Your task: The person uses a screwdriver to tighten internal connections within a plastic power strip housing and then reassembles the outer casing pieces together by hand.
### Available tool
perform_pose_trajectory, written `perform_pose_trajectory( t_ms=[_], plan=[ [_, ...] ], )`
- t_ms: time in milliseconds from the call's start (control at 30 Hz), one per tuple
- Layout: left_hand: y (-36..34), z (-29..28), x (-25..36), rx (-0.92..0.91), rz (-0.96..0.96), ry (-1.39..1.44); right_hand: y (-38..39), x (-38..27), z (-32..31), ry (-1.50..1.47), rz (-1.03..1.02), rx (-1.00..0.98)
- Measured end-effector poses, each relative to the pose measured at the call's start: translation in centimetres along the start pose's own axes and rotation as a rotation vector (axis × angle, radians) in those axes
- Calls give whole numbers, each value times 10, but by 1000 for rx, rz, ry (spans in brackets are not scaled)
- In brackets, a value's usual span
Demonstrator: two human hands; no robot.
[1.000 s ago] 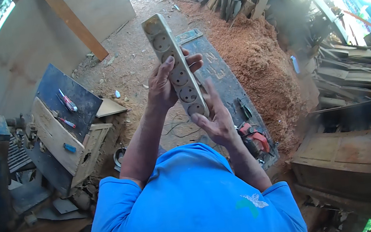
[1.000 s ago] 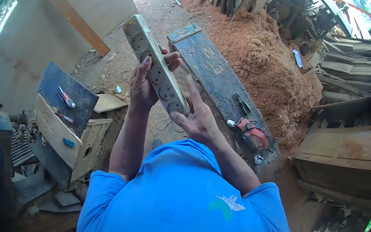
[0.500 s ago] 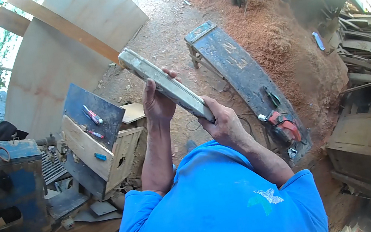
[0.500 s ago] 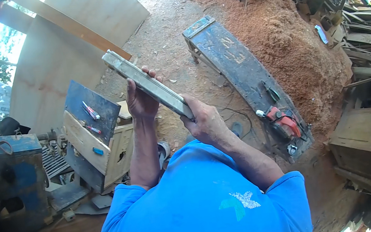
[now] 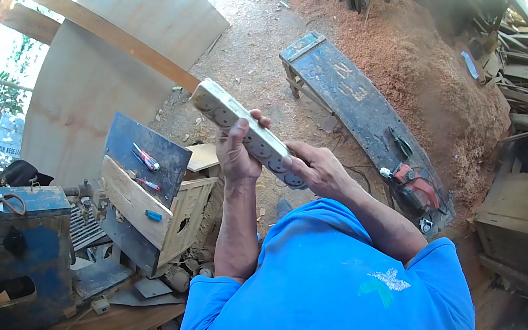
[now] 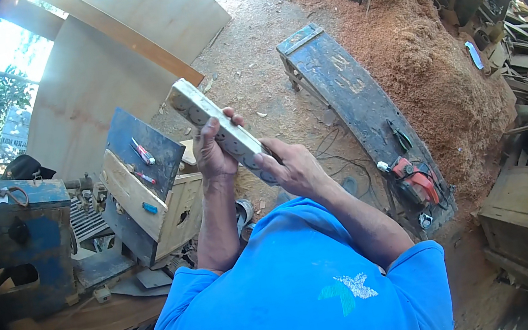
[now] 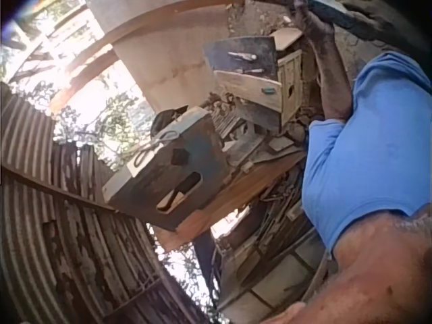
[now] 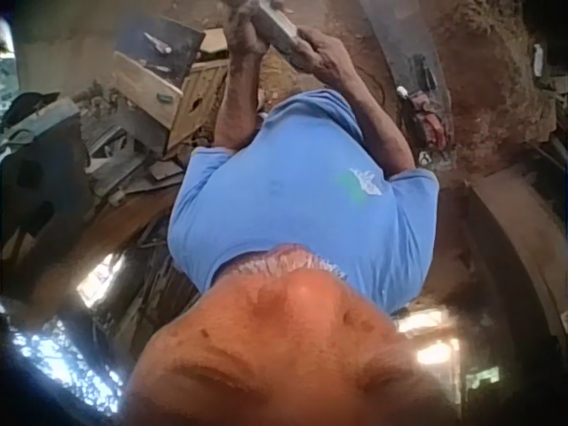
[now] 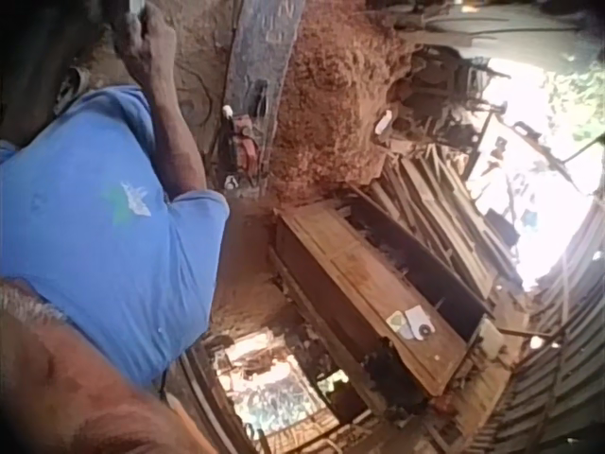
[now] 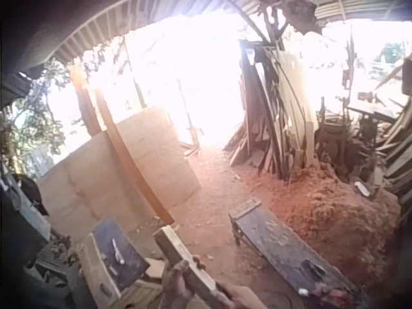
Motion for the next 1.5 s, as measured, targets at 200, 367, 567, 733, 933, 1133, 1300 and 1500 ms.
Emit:
perform_pose_trajectory(
  t_ms=[200,367,567,733,933,1133,1300,1500],
  plan=[
    [13,8,-10,-27,-27,-56,-4,6,4,1,16,34],
    [11,13,-14,20,-47,-104,-2,16,1,-24,-1,61],
    [25,17,-26,-86,-156,-251,1,32,-3,-460,116,112],
    [28,21,-25,-50,-142,-241,4,31,-3,-355,18,140],
    [27,21,-23,-238,-151,-21,7,-2,2,3,-167,181],
    [29,7,-15,-300,-70,13,5,-17,14,208,-192,120],
    [30,-9,-5,-346,-34,62,1,-50,6,347,-290,28],
    [30,-27,-6,-228,-101,-234,-47,-44,-6,265,-171,14]
  ],
)
Point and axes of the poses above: each hand's wrist, its own y-axis away from the middle knuckle, its own z-axis out of the palm, x = y × z, the point moved 5 cm from there along -y, towards the middle knuckle, and after that the axes turned 12 degrees about -y, right-handed, at the moved point
